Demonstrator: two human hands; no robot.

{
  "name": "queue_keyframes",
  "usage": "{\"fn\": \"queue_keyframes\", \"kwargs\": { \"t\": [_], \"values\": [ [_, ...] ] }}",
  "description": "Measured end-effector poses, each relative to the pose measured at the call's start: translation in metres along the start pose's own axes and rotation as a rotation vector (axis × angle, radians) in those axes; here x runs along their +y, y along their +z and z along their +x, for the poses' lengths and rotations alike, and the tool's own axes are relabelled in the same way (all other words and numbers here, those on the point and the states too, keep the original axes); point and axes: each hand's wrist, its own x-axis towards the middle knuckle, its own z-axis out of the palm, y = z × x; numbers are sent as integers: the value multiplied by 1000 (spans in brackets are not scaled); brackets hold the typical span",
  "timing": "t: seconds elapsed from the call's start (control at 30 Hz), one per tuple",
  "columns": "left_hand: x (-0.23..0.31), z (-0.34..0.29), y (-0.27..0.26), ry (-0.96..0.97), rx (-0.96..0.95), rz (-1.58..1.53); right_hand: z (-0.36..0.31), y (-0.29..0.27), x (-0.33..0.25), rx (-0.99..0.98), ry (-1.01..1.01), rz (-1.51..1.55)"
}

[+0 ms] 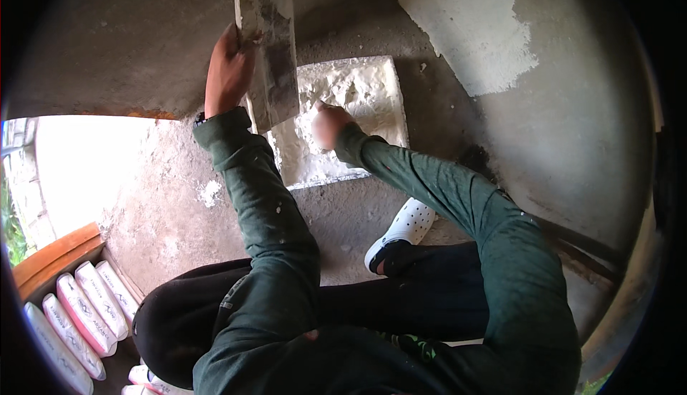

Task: The person scoops plaster from a hawk with a trowel and applies it to a curved wall section, smoothing the surface repeatedly. The person works while seated on the floor, spreading plaster in overlapping strokes.

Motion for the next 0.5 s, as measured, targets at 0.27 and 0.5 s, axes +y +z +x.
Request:
{"fn": "queue_keyframes", "kwargs": {
  "t": [0.27,0.5],
  "values": [
    [14,-12,-21,32,100,-25,-12,14,-11,39,55,165],
    [15,-9,-15,20,70,-86,-7,53,-16,175,63,327]
  ]
}}
